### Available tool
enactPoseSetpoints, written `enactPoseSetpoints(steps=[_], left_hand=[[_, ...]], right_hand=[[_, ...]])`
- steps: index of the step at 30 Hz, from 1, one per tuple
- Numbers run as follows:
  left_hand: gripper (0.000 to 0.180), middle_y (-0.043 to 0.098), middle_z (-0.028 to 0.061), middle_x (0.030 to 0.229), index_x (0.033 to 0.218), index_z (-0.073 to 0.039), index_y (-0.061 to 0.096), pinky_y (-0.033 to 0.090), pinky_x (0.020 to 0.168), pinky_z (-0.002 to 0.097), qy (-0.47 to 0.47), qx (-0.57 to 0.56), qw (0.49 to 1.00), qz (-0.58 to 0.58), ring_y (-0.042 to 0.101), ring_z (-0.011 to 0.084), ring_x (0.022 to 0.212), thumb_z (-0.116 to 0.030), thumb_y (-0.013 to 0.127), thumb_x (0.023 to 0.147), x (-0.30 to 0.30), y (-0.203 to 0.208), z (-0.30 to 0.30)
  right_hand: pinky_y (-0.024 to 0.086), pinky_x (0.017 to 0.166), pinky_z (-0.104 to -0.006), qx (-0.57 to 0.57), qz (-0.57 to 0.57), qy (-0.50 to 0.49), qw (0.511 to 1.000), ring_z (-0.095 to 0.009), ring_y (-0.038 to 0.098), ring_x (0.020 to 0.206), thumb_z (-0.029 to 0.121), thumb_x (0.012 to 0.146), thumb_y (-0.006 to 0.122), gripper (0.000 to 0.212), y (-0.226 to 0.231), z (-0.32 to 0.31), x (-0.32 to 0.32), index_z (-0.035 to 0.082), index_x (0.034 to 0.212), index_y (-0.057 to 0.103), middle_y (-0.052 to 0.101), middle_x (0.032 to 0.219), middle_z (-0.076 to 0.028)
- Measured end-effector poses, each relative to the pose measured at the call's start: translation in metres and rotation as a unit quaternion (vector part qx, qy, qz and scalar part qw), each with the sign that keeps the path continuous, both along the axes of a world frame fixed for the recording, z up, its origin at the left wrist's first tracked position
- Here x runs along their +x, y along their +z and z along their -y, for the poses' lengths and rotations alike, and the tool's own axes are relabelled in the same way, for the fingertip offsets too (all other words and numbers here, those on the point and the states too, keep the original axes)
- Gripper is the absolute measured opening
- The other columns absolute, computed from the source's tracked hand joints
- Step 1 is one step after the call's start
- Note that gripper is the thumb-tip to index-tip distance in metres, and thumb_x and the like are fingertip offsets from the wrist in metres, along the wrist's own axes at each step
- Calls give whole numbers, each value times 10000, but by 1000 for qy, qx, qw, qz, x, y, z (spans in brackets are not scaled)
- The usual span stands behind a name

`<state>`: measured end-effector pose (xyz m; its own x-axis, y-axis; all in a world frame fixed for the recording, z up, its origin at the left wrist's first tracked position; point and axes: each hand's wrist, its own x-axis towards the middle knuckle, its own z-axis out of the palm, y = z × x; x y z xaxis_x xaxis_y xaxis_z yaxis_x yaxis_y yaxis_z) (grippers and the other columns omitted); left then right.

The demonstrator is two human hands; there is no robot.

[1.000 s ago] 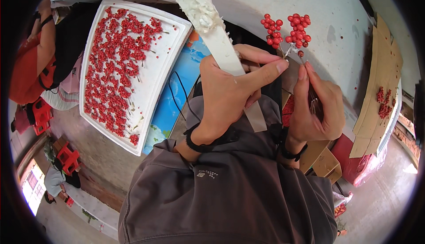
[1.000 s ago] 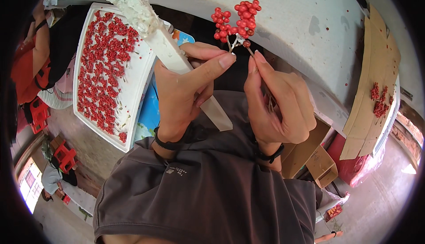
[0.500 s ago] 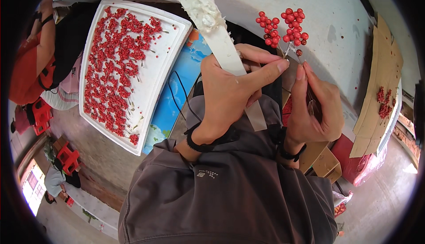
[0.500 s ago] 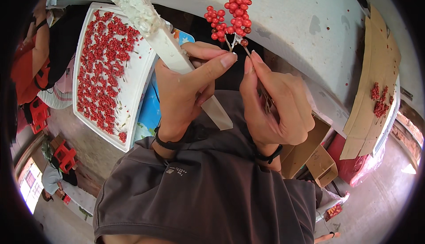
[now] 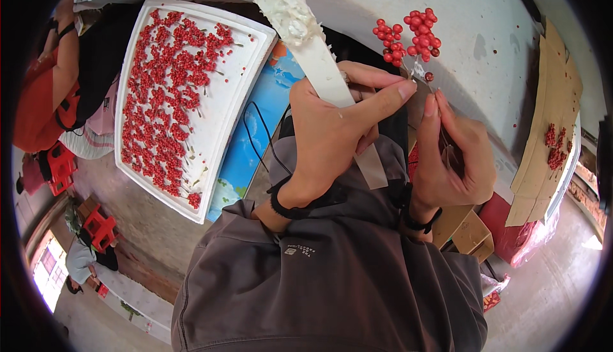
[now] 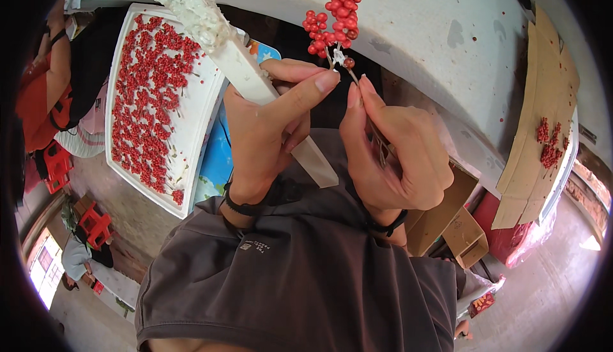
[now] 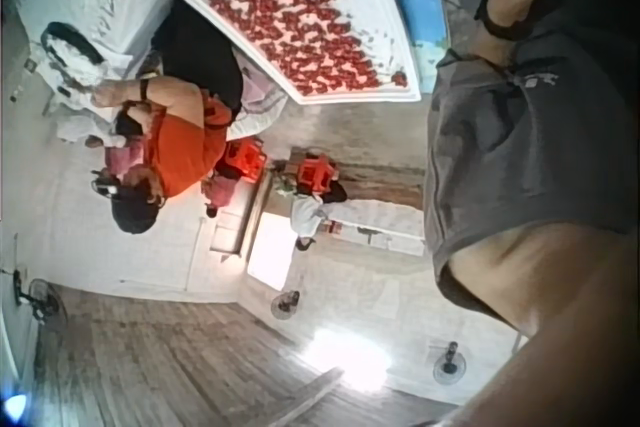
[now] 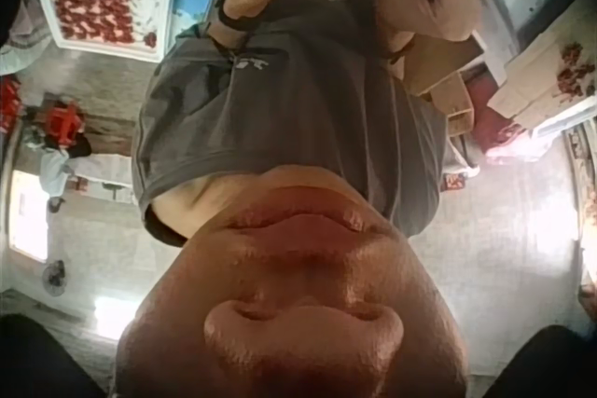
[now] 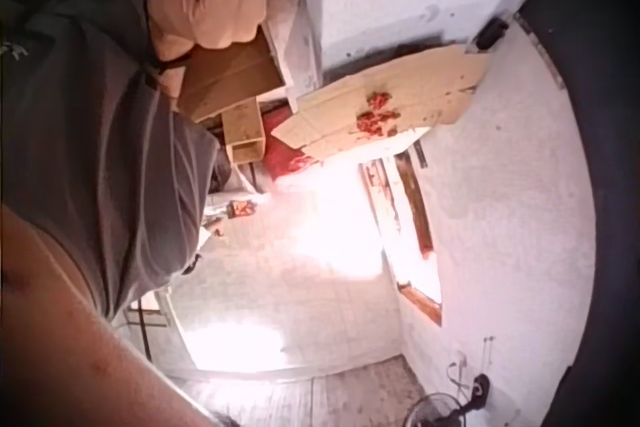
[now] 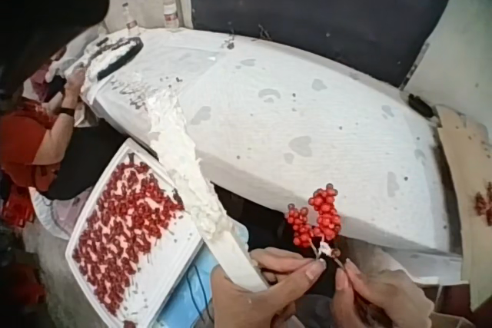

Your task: The person is assembling red decorative berries onto floral stems.

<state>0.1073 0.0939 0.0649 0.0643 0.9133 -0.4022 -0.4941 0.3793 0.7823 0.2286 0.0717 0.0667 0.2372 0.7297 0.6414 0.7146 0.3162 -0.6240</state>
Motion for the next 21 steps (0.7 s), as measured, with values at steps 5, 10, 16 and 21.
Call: enactPoseSetpoints(steps=[5, 10, 16, 21], left_hand=[[118, 563, -18, 549, 840, 46, 686, 229, 344, 186, 8, -23, 1000, 18, 403, 7, 377, -8, 761, 767, -2, 2, -3], [140, 555, -17, 534, 852, 61, 686, 218, 340, 190, 13, -31, 999, 22, 387, 9, 370, -21, 764, 770, -3, 1, -3], [161, 539, -16, 513, 861, 74, 684, 226, 340, 192, 7, -39, 999, 34, 381, 14, 365, -41, 763, 779, 0, 3, -5], [196, 675, 104, 765, 924, 89, 661, 242, 329, 177, -8, -27, 999, 25, 335, 11, 379, -72, 703, 820, 1, -1, -3]], right_hand=[[394, 477, -200, 12, -13, 2, 1000, -116, 539, 487, -144, 621, 770, 197, -3, 0, 0, -46, 783, 712, 662, 656, -96], [387, 474, -201, -3, -21, -4, 1000, -112, 529, 487, -146, 621, 770, 202, -2, 1, 1, -47, 787, 712, 656, 652, -92], [382, 473, -202, 17, -35, -27, 999, -107, 521, 489, -151, 625, 768, 226, -9, 1, 7, -49, 818, 713, 648, 646, -86], [386, 476, -211, 9, -35, -40, 999, -115, 522, 485, -153, 629, 766, 229, -1, 2, 11, -49, 826, 710, 647, 648, -85]])
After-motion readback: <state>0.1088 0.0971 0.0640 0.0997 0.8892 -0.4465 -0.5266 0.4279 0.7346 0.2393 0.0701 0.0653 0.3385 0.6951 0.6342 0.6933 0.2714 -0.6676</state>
